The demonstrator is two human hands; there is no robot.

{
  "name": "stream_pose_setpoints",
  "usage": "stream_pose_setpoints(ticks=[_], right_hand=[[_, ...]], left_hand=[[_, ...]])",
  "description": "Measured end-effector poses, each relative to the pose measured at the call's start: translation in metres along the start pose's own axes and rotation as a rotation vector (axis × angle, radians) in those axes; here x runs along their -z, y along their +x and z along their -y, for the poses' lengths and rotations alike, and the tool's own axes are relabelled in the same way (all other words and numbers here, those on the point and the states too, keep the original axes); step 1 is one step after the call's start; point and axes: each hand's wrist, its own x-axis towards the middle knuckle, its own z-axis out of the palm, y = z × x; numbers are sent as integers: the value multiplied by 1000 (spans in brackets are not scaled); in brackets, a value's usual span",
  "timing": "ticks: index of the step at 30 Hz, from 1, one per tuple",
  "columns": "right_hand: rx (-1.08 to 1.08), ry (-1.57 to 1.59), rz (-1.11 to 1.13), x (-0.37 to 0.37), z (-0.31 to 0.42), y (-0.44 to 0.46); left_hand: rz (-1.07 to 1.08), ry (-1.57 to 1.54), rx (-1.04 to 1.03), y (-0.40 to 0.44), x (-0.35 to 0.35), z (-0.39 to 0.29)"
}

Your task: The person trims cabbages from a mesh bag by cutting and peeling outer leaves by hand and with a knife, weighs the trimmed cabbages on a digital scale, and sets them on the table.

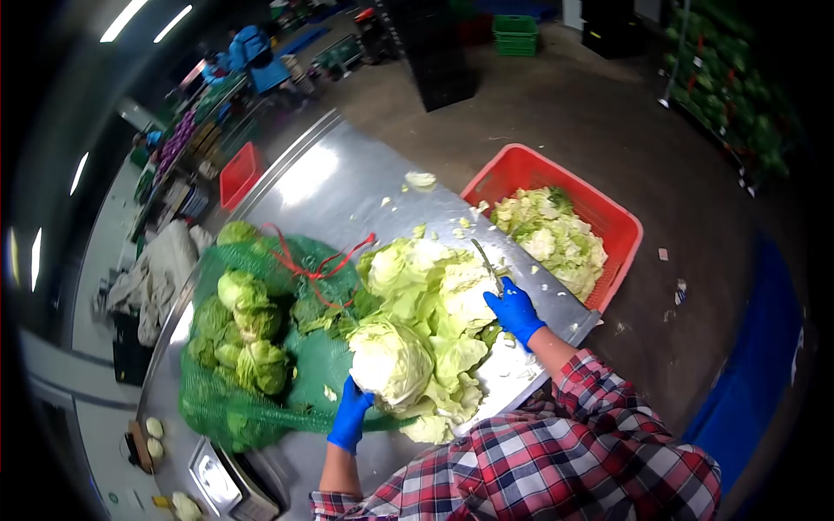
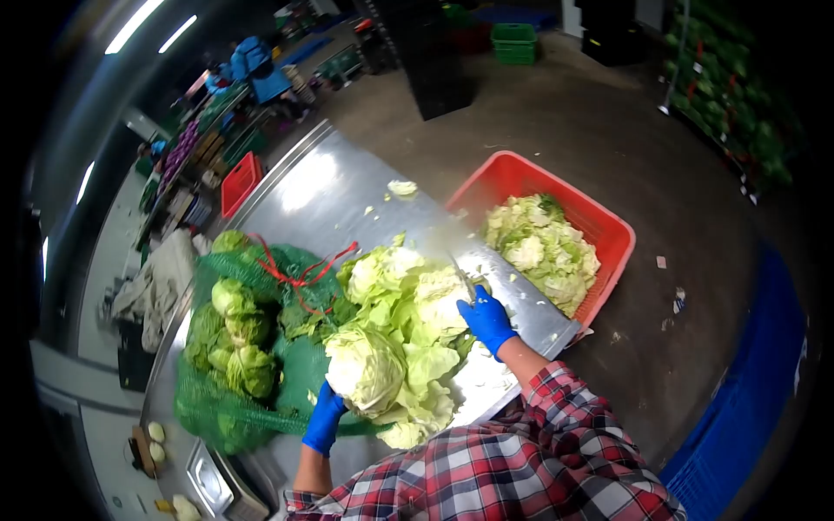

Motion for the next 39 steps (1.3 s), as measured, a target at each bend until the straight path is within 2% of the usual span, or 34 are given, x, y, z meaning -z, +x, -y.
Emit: stream_pose_setpoints(ticks=[1, 2, 3, 5, 8, 9, 11, 13, 15, 17, 18, 21, 22, 23, 25, 26, 27, 28, 29, 30, 31, 32, 33, 34, 35, 36, 37, 39], right_hand=[[8, -49, 45, 1, -2, 3], [81, -177, 84, 13, 8, 3], [169, -230, -12, 24, 17, 3], [377, -252, -278, 52, 83, -17], [598, 94, 102, 27, 118, -36], [452, 63, 354, 25, 127, -41], [490, -220, 464, 3, 119, -33], [100, -59, 798, 10, 138, -27], [100, -80, 831, 2, 144, -20], [13, -98, 818, -10, 143, -10], [124, -71, 791, -18, 137, -4], [251, -166, 670, -33, 131, 7], [430, -42, 409, -74, 75, 43], [123, -148, 562, -44, 98, 36], [-57, -173, 666, -30, 116, 22], [154, -268, 562, -44, 97, 29], [236, -348, 545, -56, 81, 38], [284, -311, 439, -64, 69, 32], [388, -279, 435, -68, 59, 30], [317, -303, 444, -71, 54, 26], [359, -301, 427, -75, 51, 27], [409, -297, 407, -81, 48, 30], [449, -300, 385, -86, 41, 41], [510, -327, 357, -98, 26, 57], [312, -326, 396, -63, 76, 22], [425, -241, 384, -82, 46, 41], [420, -329, 329, -81, 45, 43], [443, -357, 330, -82, 43, 46]], left_hand=[[-113, -133, 123, 4, -3, 0], [-157, -189, -18, 14, -11, 11], [-175, -100, -169, 14, -32, 1], [-209, 23, -228, 18, -60, -15], [-371, 707, -611, 21, -94, -15], [-379, 846, -671, 14, -106, -23], [-349, 851, -686, 6, -119, -24], [-376, 847, -733, 2, -120, -15], [-410, 801, -740, 3, -117, -4], [-419, 751, -687, 6, -113, -1], [-424, 720, -680, 8, -112, 1], [-391, 607, -669, 9, -108, 7], [-372, 596, -695, 1, -110, 12], [-355, 586, -732, -5, -111, 16], [-336, 641, -928, -23, -113, 35], [-374, 547, -907, -30, -111, 45], [-418, 453, -896, -30, -107, 47], [-372, 408, -747, -40, -101, 29], [-344, 356, -611, -49, -93, 7], [-321, 546, -553, -42, -75, 3], [-213, 711, -503, -41, -71, -29], [-258, 853, -660, -32, -71, -31], [-194, 964, -791, -14, -71, -28], [-82, 1033, -745, -14, -84, -53], [-11, 1191, -670, -15, -94, -62], [40, 1286, -583, -17, -100, -69], [90, 1391, -495, -21, -105, -82], [110, 1368, -673, -25, -109, -77]])
